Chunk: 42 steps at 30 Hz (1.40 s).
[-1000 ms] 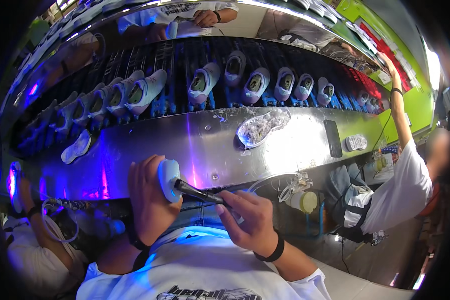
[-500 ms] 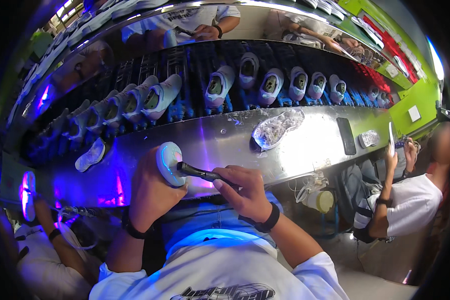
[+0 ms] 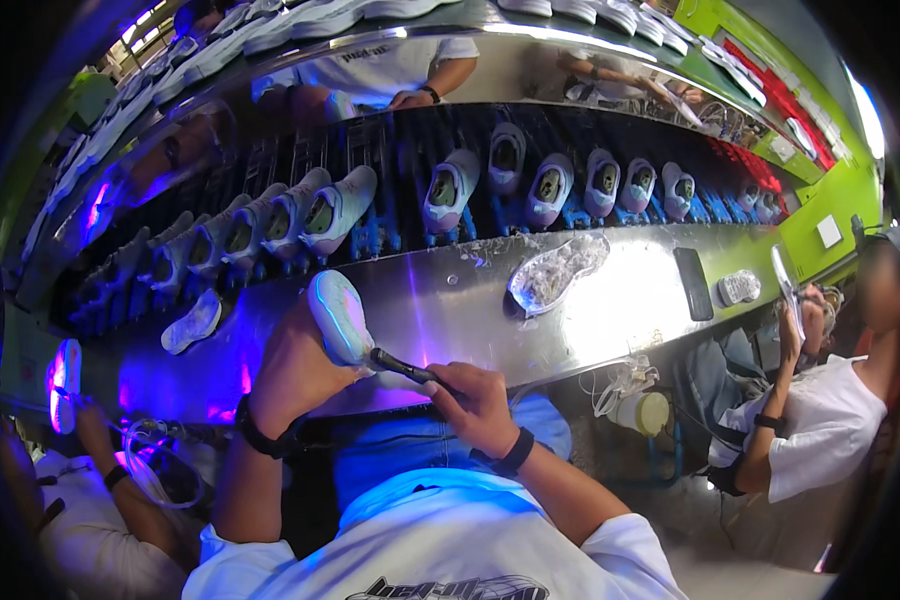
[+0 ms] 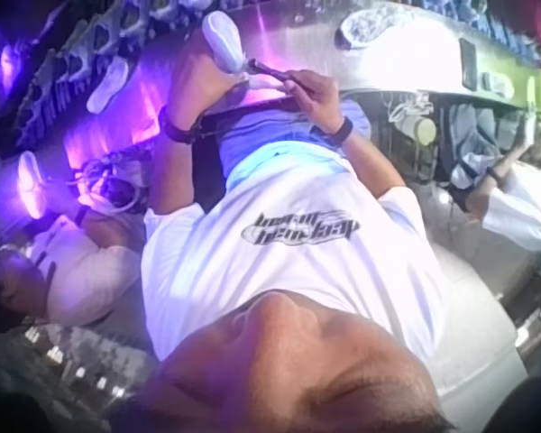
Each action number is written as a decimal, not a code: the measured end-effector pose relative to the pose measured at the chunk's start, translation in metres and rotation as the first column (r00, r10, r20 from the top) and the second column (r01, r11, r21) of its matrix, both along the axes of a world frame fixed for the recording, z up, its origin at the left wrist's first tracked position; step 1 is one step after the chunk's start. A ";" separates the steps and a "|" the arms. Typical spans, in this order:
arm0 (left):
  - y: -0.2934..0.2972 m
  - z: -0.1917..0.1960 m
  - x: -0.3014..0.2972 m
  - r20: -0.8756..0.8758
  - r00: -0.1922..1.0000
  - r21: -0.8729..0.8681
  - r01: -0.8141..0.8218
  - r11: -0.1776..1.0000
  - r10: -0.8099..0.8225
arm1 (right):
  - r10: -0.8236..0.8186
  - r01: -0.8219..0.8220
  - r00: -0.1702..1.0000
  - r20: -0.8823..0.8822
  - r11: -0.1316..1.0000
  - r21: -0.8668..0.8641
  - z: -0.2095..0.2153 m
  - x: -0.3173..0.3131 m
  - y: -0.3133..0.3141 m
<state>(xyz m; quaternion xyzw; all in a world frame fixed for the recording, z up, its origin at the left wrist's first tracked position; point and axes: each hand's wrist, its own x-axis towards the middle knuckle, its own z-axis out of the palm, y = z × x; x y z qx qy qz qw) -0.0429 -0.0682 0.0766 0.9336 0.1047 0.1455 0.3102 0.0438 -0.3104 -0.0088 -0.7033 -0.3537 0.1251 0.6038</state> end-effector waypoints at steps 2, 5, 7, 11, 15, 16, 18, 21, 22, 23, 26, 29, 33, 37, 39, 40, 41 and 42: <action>0.004 -0.002 -0.003 0.011 1.000 0.048 0.015 0.999 -0.016 | -0.011 0.010 1.000 -0.015 0.999 -0.040 -0.006 -0.002 -0.005; 0.011 -0.016 -0.013 0.029 1.000 0.072 -0.011 0.997 0.009 | -0.035 0.033 0.998 -0.044 0.998 -0.045 -0.001 -0.008 -0.004; 0.012 -0.019 -0.018 0.085 0.996 -0.018 -0.021 1.000 0.023 | -0.044 0.035 0.994 -0.103 0.996 -0.085 -0.001 -0.009 -0.010; 0.024 -0.030 -0.030 0.029 0.998 -0.281 -0.052 0.958 0.062 | -0.030 -0.013 0.966 -0.257 0.986 -0.165 0.030 -0.009 -0.020; 0.005 -0.047 -0.055 0.114 0.992 -0.614 0.023 0.789 0.060 | -0.012 -0.007 0.989 -0.146 0.992 -0.125 0.061 -0.014 -0.023; -0.006 -0.045 -0.059 0.142 0.988 -0.716 0.057 0.695 0.066 | -0.022 0.011 0.996 -0.083 0.992 -0.128 0.070 -0.013 -0.021; -0.021 -0.030 -0.067 0.132 0.991 -0.766 0.085 0.638 0.026 | -0.017 0.020 1.000 0.016 0.987 -0.159 0.085 -0.012 -0.018; -0.036 -0.010 -0.073 0.082 0.997 -0.859 0.066 0.507 0.010 | 0.002 0.014 0.996 0.086 0.983 -0.185 0.095 -0.012 -0.019; -0.038 -0.007 -0.074 0.067 0.998 -0.888 0.056 0.457 0.009 | 0.008 0.008 0.996 0.084 0.982 -0.189 0.093 -0.013 -0.023; -0.038 -0.005 -0.076 0.053 0.999 -0.892 0.049 0.449 -0.004 | 0.015 0.001 0.997 0.082 0.981 -0.194 0.092 -0.015 -0.027; -0.038 0.000 -0.079 0.019 0.999 -0.872 0.034 0.488 -0.037 | -0.003 0.023 0.987 0.158 0.992 -0.126 0.089 -0.019 -0.035; -0.039 0.000 -0.085 0.004 0.997 -0.823 0.045 0.567 -0.073 | -0.044 0.092 0.972 0.230 0.974 -0.205 0.104 -0.016 -0.030; -0.044 0.011 -0.085 0.014 0.997 -0.865 0.052 0.499 -0.078 | -0.026 0.070 0.974 0.224 0.979 -0.192 0.108 -0.014 -0.030; -0.040 0.023 -0.085 -0.082 0.995 -0.909 -0.049 0.414 -0.061 | 0.070 -0.050 0.991 0.118 0.985 -0.166 0.112 -0.013 -0.040; -0.042 0.020 -0.086 -0.033 0.998 -0.895 -0.051 0.443 0.047 | 0.122 -0.107 0.988 0.098 0.983 -0.148 0.112 -0.013 -0.044; -0.041 0.017 -0.086 -0.018 0.995 -0.894 -0.058 0.444 0.095 | 0.148 -0.135 0.985 0.090 0.981 -0.137 0.111 -0.013 -0.046; -0.041 0.013 -0.086 -0.003 0.990 -0.893 -0.066 0.445 0.142 | 0.164 -0.153 0.985 0.060 0.976 -0.154 0.111 -0.013 -0.048; -0.040 0.008 -0.086 0.014 0.982 -0.874 -0.078 0.479 0.186 | 0.176 -0.169 0.984 0.029 0.971 -0.171 0.113 -0.014 -0.051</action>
